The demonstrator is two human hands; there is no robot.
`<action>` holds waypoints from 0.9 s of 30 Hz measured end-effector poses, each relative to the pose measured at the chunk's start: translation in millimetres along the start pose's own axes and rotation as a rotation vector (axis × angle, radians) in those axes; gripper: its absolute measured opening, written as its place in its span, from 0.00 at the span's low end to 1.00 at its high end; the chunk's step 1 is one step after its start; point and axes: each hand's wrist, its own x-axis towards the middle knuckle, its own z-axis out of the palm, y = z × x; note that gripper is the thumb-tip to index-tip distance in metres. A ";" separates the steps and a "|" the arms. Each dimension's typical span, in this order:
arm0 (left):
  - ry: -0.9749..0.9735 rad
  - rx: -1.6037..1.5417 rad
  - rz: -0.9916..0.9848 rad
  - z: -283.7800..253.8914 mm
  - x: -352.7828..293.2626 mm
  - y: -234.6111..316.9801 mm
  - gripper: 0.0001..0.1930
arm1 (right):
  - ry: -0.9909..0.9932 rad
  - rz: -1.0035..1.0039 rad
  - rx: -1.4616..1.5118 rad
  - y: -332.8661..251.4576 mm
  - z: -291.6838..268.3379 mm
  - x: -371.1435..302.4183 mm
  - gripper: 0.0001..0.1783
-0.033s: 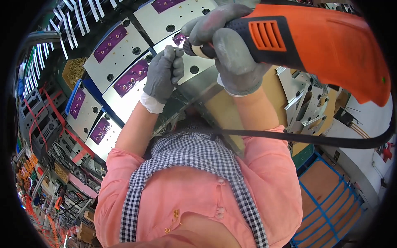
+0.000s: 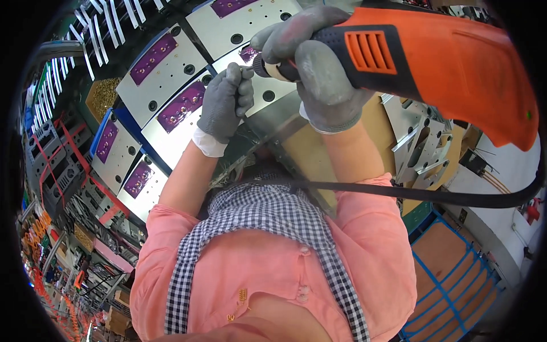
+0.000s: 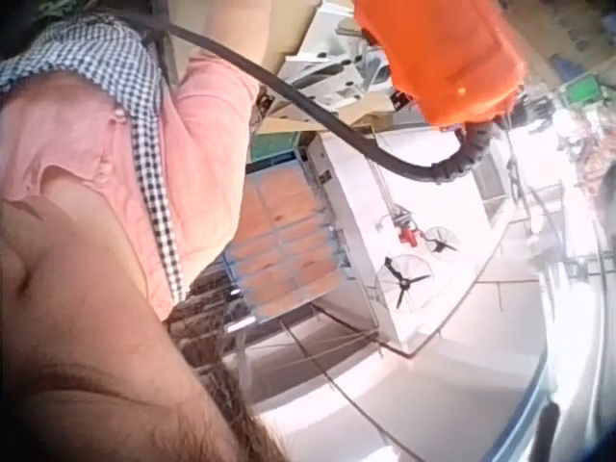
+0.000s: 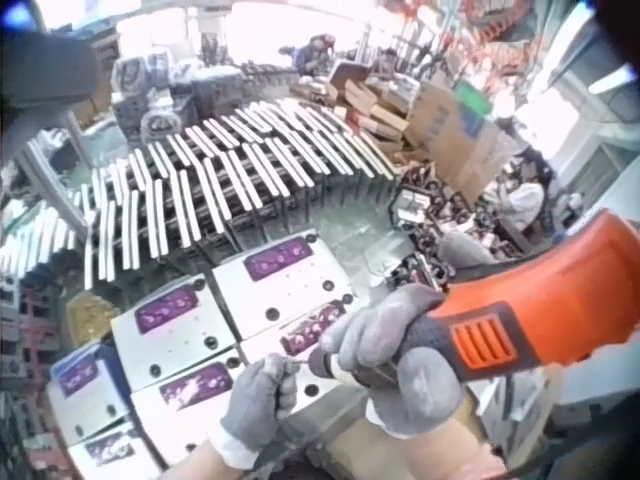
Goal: Assembling electronic device panels by attaching purple plates to metal frames using an electric screwdriver.
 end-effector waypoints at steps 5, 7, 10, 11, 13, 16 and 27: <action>0.027 0.043 0.006 -3.1 -14.5 9.5 0.21 | 0.007 0.034 0.006 -2.9 16.7 1.0 0.17; 0.001 0.008 -0.001 -6.5 -16.3 10.8 0.20 | -0.059 0.015 0.102 5.3 12.8 4.7 0.15; 0.002 -0.051 0.019 -11.9 -18.9 10.7 0.19 | -0.103 -0.003 0.175 9.6 13.3 5.1 0.13; -0.018 -0.078 0.030 -13.8 -19.3 10.9 0.19 | -0.083 -0.003 0.150 10.5 14.6 5.0 0.13; -0.032 -0.106 0.046 -18.9 -19.3 9.8 0.19 | -0.046 -0.004 0.153 14.1 20.7 4.8 0.12; -0.076 -0.069 0.155 -28.1 -14.1 5.9 0.18 | 0.039 -0.001 0.130 19.9 26.2 2.3 0.11; -0.119 -0.032 0.022 -46.5 -8.2 16.5 0.18 | 0.027 0.039 0.022 29.0 35.4 2.6 0.14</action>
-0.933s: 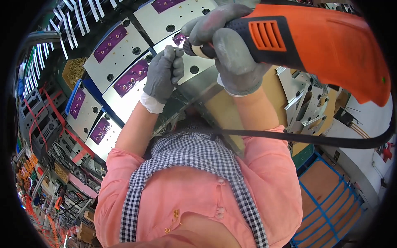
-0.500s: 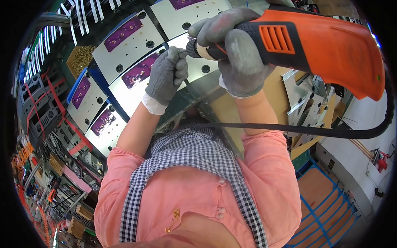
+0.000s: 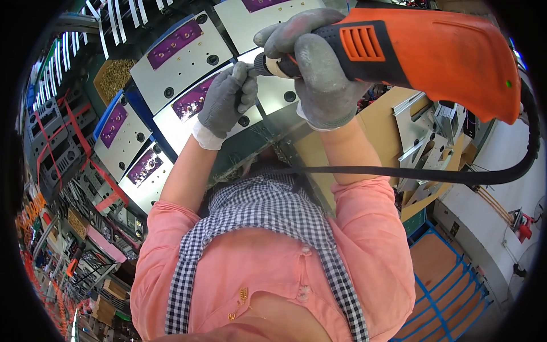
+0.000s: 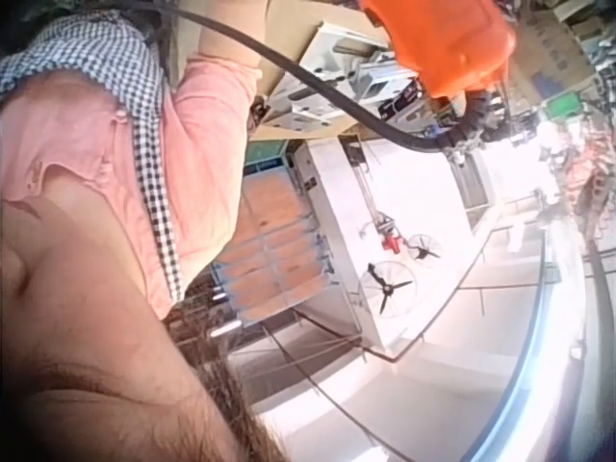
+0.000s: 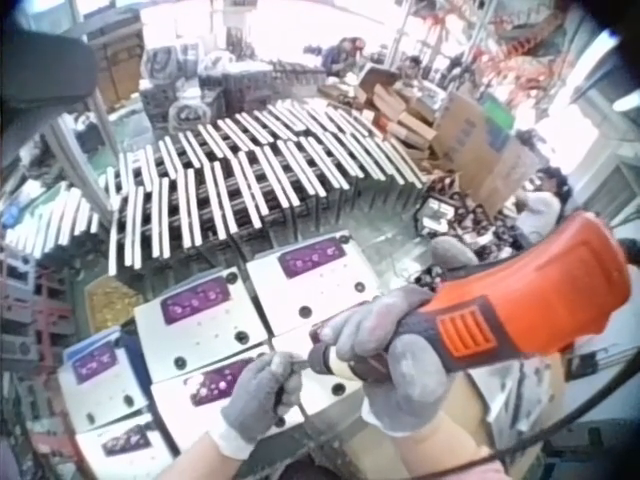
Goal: Assembling electronic device panels by attaching purple plates to metal frames using an electric screwdriver.
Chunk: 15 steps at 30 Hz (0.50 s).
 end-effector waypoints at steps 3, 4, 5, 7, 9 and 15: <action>0.139 -0.106 -0.086 13.0 6.3 -2.7 0.19 | 0.027 -0.100 0.014 25.0 -11.4 4.0 0.08; 0.139 -0.108 -0.082 14.2 5.6 -2.9 0.19 | 0.023 -0.102 0.015 34.3 -12.9 5.6 0.08; 0.139 -0.063 -0.115 14.8 2.6 -4.5 0.18 | 0.076 -0.052 -0.151 41.8 -13.2 7.2 0.09; 0.088 -0.024 -0.173 9.6 0.2 -9.0 0.18 | 0.168 -0.003 -0.266 47.7 -8.2 10.4 0.17; 0.098 0.050 -0.185 9.8 -5.6 -5.2 0.18 | 0.140 -0.031 -0.265 62.8 -18.4 10.2 0.20; 0.233 0.150 -0.132 14.6 -8.6 -0.3 0.15 | 0.137 -0.040 -0.247 75.1 -21.0 2.4 0.13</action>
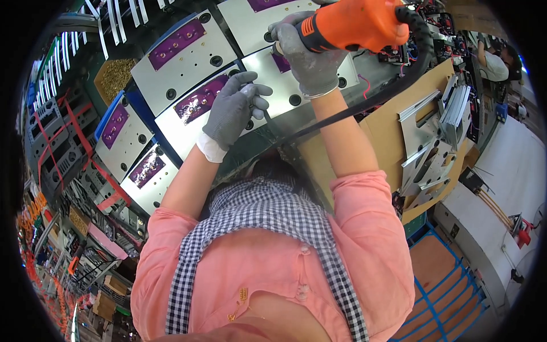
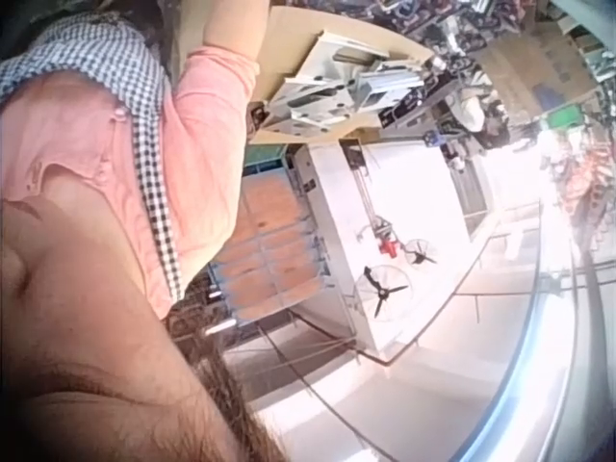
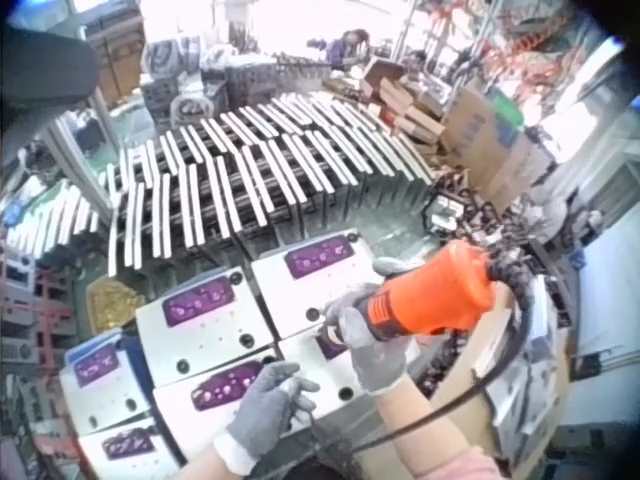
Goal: Assembling electronic device panels by attaching purple plates to metal frames using an electric screwdriver.
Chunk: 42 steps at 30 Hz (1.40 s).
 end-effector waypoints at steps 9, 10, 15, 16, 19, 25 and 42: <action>0.077 0.014 -0.003 -7.6 4.2 1.9 0.13 | 0.119 0.021 0.110 6.8 8.5 1.7 0.06; 0.069 -0.047 0.043 -9.7 7.1 -2.2 0.14 | 0.100 -0.028 0.042 7.3 7.7 2.5 0.06; 0.051 -0.200 0.089 -5.1 12.9 -0.5 0.14 | -0.027 0.071 -0.135 -11.4 8.1 2.6 0.30; 0.059 -0.226 0.104 -4.0 14.2 1.9 0.15 | -0.025 0.102 -0.053 -17.4 11.8 3.3 0.30; -0.005 -0.358 0.172 -11.7 21.4 2.8 0.18 | 0.089 0.020 0.251 -54.7 23.6 16.6 0.02; -0.114 -0.522 0.177 -4.9 20.4 22.0 0.18 | -0.297 -0.085 0.338 -76.5 7.8 41.1 0.15; -0.111 -0.613 0.193 21.1 34.0 37.9 0.16 | -0.262 -0.035 0.563 -76.7 1.5 60.4 0.07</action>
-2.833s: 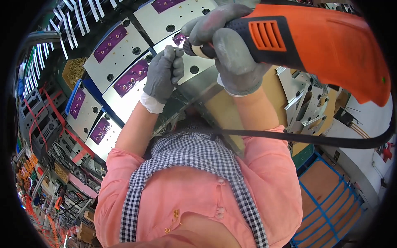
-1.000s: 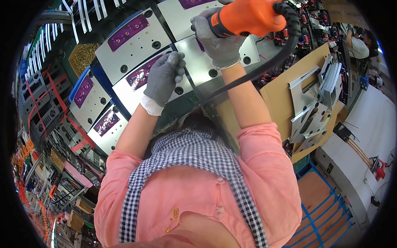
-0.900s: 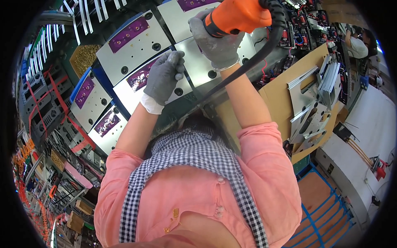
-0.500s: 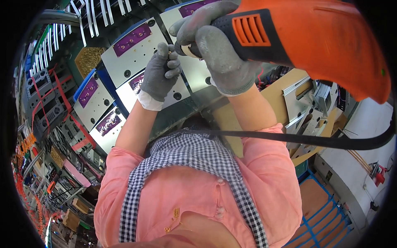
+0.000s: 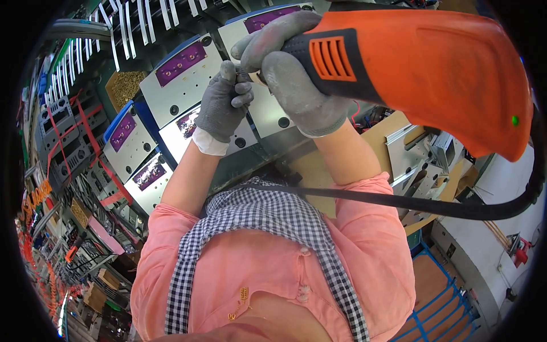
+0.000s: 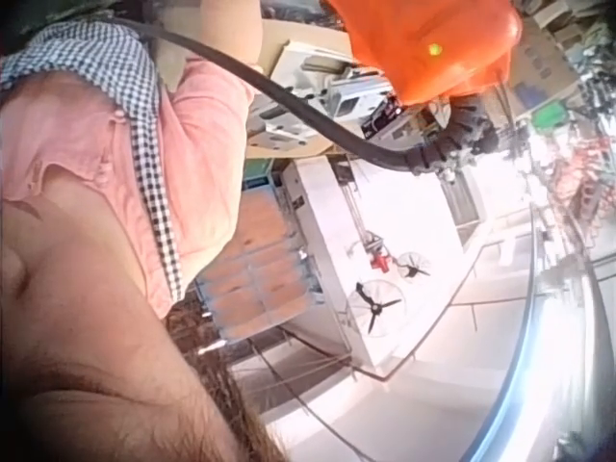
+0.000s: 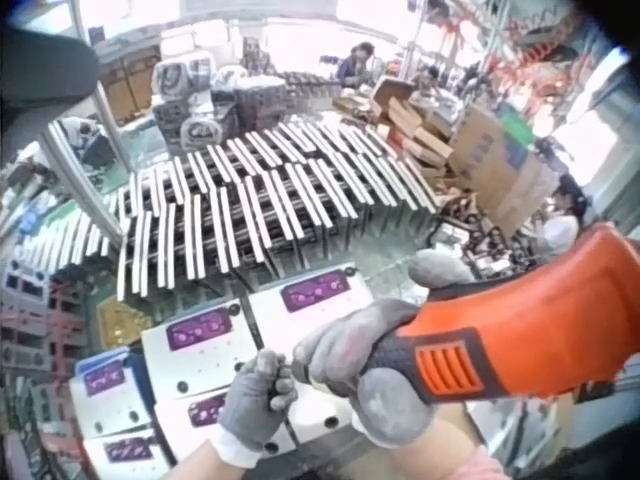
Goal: Assembling electronic device panels by attaching purple plates to metal frames using an electric screwdriver.
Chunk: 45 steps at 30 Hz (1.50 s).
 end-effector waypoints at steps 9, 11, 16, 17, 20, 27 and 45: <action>-0.056 -0.107 -0.103 -11.4 25.6 -12.9 0.20 | 0.003 0.117 -0.232 3.1 -22.5 -2.4 0.13; -0.042 -0.167 -0.171 -9.0 30.3 -14.0 0.21 | 0.001 0.093 -0.237 6.5 -28.0 -1.0 0.13; -0.010 -0.191 -0.202 -3.5 39.1 -12.1 0.22 | 0.002 0.038 -0.260 11.7 -25.1 3.2 0.13; -0.016 -0.174 -0.185 -3.5 39.3 -11.0 0.23 | 0.084 0.002 -0.212 10.6 -14.3 5.2 0.13; 0.014 -0.076 -0.162 0.2 38.3 -9.9 0.24 | 0.079 -0.017 -0.192 15.4 -26.6 3.8 0.12; -0.031 -0.136 -0.245 -9.3 43.2 -9.4 0.25 | 0.069 0.070 -0.282 24.7 -30.4 3.6 0.13; 0.078 0.256 -0.204 0.4 27.7 -9.0 0.18 | 0.529 0.061 -0.469 76.4 -121.7 51.7 0.26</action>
